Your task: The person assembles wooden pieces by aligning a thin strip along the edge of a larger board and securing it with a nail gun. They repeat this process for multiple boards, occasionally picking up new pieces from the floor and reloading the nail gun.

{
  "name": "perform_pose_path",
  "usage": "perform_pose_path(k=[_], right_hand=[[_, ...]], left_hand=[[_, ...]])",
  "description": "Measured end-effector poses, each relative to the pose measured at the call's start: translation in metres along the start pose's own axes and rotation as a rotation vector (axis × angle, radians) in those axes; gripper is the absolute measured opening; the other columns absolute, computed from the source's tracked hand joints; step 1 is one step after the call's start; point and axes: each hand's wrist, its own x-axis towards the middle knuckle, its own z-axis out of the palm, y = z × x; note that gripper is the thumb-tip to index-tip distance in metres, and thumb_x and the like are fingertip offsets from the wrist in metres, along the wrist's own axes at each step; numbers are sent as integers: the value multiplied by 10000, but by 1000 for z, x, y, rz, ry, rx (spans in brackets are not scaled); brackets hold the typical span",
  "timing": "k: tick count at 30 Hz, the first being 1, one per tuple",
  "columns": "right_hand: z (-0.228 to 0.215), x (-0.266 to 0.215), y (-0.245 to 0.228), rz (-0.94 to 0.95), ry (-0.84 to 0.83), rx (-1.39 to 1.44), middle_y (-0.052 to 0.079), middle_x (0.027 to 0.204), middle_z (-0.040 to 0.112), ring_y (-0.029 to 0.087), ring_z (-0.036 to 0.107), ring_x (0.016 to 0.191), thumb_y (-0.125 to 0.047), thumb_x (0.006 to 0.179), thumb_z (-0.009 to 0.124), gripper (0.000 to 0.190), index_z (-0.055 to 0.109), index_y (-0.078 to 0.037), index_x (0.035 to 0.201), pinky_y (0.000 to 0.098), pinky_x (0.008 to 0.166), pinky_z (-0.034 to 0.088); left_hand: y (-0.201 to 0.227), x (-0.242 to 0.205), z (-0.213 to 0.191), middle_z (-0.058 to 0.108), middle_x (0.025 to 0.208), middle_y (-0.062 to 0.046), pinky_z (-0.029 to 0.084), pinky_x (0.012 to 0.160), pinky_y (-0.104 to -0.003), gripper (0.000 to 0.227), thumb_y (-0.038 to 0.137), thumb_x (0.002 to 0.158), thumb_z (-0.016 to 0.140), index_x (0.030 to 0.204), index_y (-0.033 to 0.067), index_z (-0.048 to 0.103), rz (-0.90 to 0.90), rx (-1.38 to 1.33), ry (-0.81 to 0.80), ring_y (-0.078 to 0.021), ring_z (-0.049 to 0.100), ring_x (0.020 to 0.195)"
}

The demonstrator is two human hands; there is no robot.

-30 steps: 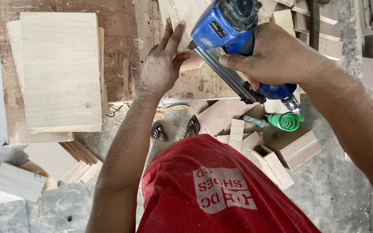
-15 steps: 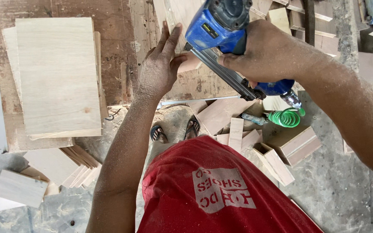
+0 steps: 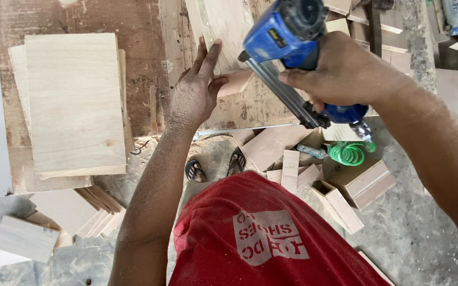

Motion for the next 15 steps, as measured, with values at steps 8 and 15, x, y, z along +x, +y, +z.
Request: perform_pose_path(k=[8, 15], right_hand=[[7, 8, 23, -7, 16, 2, 95, 585, 752, 217, 718, 569, -381, 1023, 638, 511, 749, -51, 648, 359, 812, 556], [4, 10, 20, 24, -8, 0, 117, 588, 755, 232, 731, 587, -380, 1028, 639, 547, 753, -37, 617, 371, 808, 561]], left_hand=[[7, 1, -5, 324, 1706, -117, 600, 835, -531, 689, 324, 1090, 708, 1638, 314, 291, -45, 12, -24, -430, 739, 1121], [2, 1, -1, 307, 1708, -161, 576, 956, -512, 693, 277, 1095, 706, 1646, 284, 285, -12, -32, -4, -411, 742, 1142]])
